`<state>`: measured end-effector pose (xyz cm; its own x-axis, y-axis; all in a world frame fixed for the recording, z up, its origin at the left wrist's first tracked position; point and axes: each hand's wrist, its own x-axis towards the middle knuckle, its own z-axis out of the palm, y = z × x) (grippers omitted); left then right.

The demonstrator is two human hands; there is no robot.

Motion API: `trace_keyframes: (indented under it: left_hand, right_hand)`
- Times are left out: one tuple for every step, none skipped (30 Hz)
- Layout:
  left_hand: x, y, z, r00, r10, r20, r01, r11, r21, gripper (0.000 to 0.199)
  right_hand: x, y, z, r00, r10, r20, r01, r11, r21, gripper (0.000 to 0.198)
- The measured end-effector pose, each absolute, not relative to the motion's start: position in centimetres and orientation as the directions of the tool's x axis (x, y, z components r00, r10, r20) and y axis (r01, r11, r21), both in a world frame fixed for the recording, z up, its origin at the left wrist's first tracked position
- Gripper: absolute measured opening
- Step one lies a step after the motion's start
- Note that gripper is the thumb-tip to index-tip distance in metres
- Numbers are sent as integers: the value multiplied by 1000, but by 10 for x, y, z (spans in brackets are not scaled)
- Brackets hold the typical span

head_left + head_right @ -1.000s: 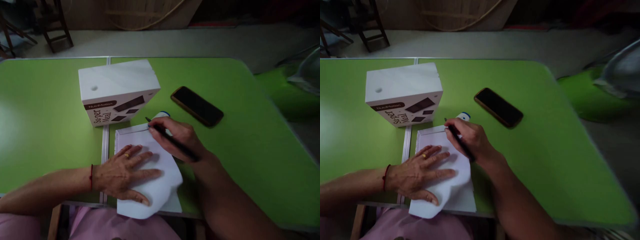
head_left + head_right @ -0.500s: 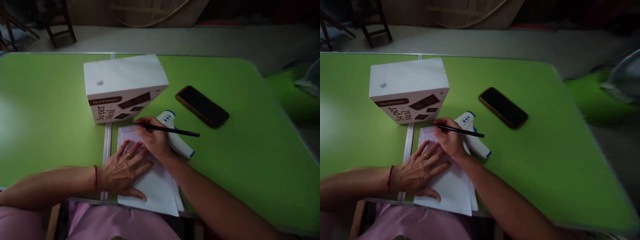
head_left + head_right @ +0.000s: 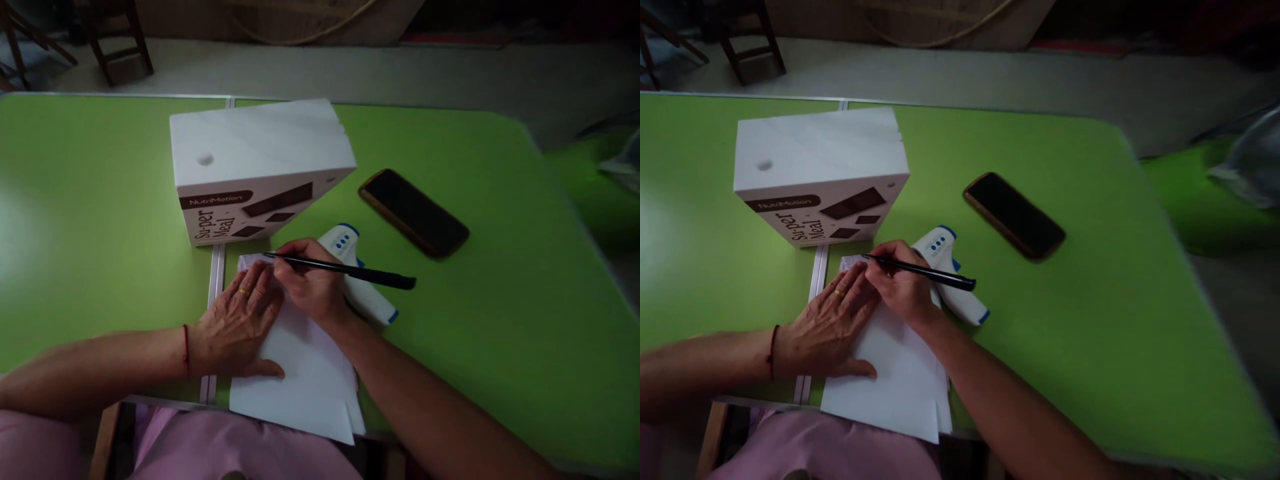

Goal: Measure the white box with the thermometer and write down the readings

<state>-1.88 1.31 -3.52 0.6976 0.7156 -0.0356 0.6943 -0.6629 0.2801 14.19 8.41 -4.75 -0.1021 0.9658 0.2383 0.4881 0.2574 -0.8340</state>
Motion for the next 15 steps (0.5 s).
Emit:
trace_keyframes:
  left_hand:
    - [-19,13,-35,695,718,-34,697,-663,273,120]
    - [-19,13,-34,694,720,-35,701,-663,263,120]
    - [-19,13,-34,694,719,-36,703,-666,250,120]
    - [-19,14,-34,696,717,-36,703,-670,238,120]
    - [-20,14,-33,699,714,-33,701,-676,228,119]
    - [-20,15,-33,703,711,-26,697,-681,223,119]
    - [-21,17,-33,704,710,-17,695,-684,221,116]
    - [-22,18,-32,701,713,-6,696,-683,221,111]
    - [-22,19,-32,696,718,5,699,-680,222,105]
    - [-23,20,-32,690,723,16,703,-676,220,99]
    - [-24,21,-32,685,728,25,708,-673,214,93]
    - [-25,21,-32,683,730,32,711,-674,203,88]
    - [-25,21,-31,683,729,35,712,-676,190,84]
    - [-25,21,-31,687,726,38,710,-681,178,82]
    - [-25,20,-31,691,722,37,708,-685,172,80]
  right_hand:
    - [141,84,-49,-106,966,235,503,256,-826,10]
    - [141,85,-50,-111,965,239,520,261,-813,10]
    - [140,85,-51,-112,962,250,538,270,-799,11]
    - [140,85,-51,-111,959,262,551,278,-787,11]
    - [139,86,-52,-107,956,272,555,284,-782,11]
    - [140,86,-53,-100,955,280,551,288,-784,11]
    - [140,85,-53,-92,954,284,540,287,-791,11]
    - [141,85,-54,-76,956,285,527,281,-802,11]
    - [141,84,-54,-51,957,285,513,270,-815,11]
    - [142,82,-55,-17,958,288,495,258,-830,11]
    - [142,81,-55,19,956,294,474,250,-844,12]
    - [142,80,-56,51,953,299,449,245,-859,13]
    - [142,80,-56,76,949,306,415,249,-875,14]
    - [141,80,-56,96,943,317,377,261,-889,15]
    - [141,80,-57,104,939,328,341,276,-898,15]
